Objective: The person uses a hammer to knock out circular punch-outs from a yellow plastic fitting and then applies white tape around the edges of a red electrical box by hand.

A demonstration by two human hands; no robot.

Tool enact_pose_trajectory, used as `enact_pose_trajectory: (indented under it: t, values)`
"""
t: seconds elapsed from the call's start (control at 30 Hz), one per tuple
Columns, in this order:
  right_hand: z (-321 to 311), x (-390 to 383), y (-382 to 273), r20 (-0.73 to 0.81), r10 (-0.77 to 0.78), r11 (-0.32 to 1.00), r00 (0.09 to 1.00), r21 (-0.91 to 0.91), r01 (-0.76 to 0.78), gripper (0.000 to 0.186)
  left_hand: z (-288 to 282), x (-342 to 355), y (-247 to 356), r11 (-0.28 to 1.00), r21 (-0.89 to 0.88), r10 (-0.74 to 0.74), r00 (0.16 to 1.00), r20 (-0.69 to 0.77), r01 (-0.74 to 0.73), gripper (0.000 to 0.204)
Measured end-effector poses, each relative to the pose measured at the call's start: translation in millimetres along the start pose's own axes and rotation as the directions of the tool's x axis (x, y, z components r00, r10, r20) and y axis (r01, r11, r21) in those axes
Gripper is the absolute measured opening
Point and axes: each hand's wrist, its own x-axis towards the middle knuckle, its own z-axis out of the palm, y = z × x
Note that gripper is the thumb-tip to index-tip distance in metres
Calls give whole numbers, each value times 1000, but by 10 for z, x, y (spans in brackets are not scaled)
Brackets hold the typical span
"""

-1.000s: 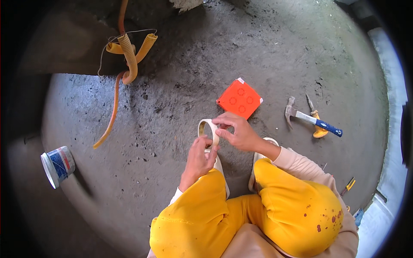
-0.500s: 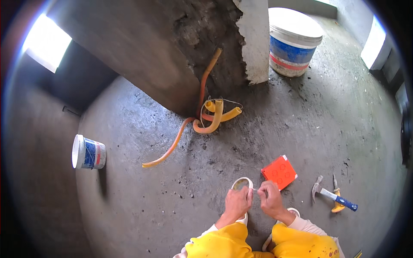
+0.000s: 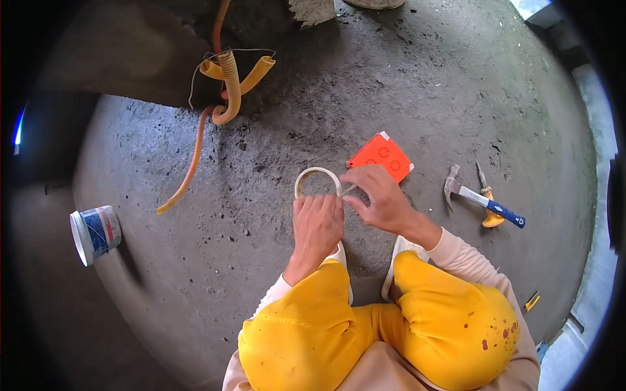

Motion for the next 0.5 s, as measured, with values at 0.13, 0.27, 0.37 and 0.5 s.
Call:
enact_pose_trajectory:
  t: [0.13, 0.27, 0.37, 0.5]
  values:
    - [38, -69, 91, 90, -120, 984, 989, -124, 131, 23, 57, -58, 27, 1000, 15, 7, 1000, -4, -7, 10]
    - [76, -61, -24, 94, -217, 910, 972, -340, 236, 12, 105, -79, 3, 999, -9, -47, 997, -66, 46, 17]
    - [159, -97, -61, 48, -210, 881, 977, -423, 210, 8, 94, -74, 12, 988, -39, -149, 989, -24, 148, 20]
    - [250, -146, -9, -7, -228, 884, 974, -421, 204, 9, 285, -175, -140, 829, -382, -416, 907, 65, 408, 24]
